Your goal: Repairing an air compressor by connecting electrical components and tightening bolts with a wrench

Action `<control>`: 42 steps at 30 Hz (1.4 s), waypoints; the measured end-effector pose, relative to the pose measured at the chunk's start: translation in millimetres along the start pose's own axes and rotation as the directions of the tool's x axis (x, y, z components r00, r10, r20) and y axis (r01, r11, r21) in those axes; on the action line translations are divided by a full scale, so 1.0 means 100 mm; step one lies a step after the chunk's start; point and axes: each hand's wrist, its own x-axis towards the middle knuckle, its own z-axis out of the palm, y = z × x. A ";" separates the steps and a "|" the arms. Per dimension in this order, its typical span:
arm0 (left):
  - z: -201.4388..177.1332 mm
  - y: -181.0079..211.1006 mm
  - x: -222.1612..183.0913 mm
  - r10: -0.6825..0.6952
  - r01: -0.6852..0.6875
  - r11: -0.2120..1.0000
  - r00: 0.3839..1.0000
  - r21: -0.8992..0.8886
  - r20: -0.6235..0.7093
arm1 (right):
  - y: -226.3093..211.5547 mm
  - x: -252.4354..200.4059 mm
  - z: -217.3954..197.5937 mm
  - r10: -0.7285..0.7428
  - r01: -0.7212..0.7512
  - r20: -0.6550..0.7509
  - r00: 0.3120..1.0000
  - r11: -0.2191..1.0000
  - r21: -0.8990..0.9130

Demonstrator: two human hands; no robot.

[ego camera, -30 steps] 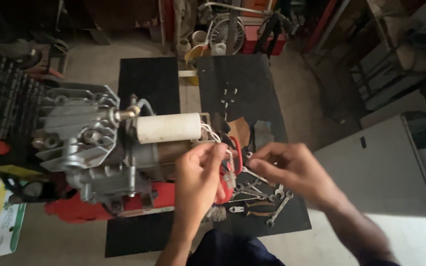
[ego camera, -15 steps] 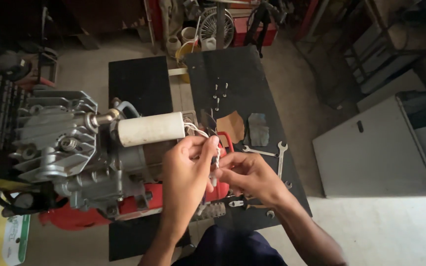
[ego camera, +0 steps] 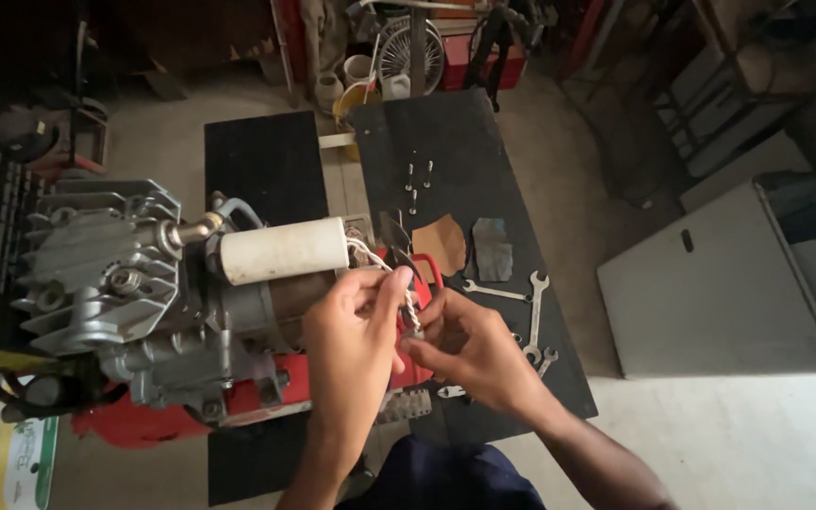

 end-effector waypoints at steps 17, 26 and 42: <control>0.14 -0.20 -0.17 -0.068 0.074 0.969 0.997 -0.235 0.033 | -1.04 0.68 -0.43 -0.150 0.134 -0.054 0.987 0.964 -0.230; 0.29 -0.47 -0.13 0.186 -0.172 0.948 0.982 -0.266 0.027 | -1.31 1.36 0.00 -0.009 0.352 0.590 0.808 0.809 -0.471; 0.02 -0.33 -0.08 0.196 -0.113 0.914 0.964 -0.390 0.181 | -1.10 1.14 0.11 -0.322 0.620 0.530 0.784 0.442 -0.648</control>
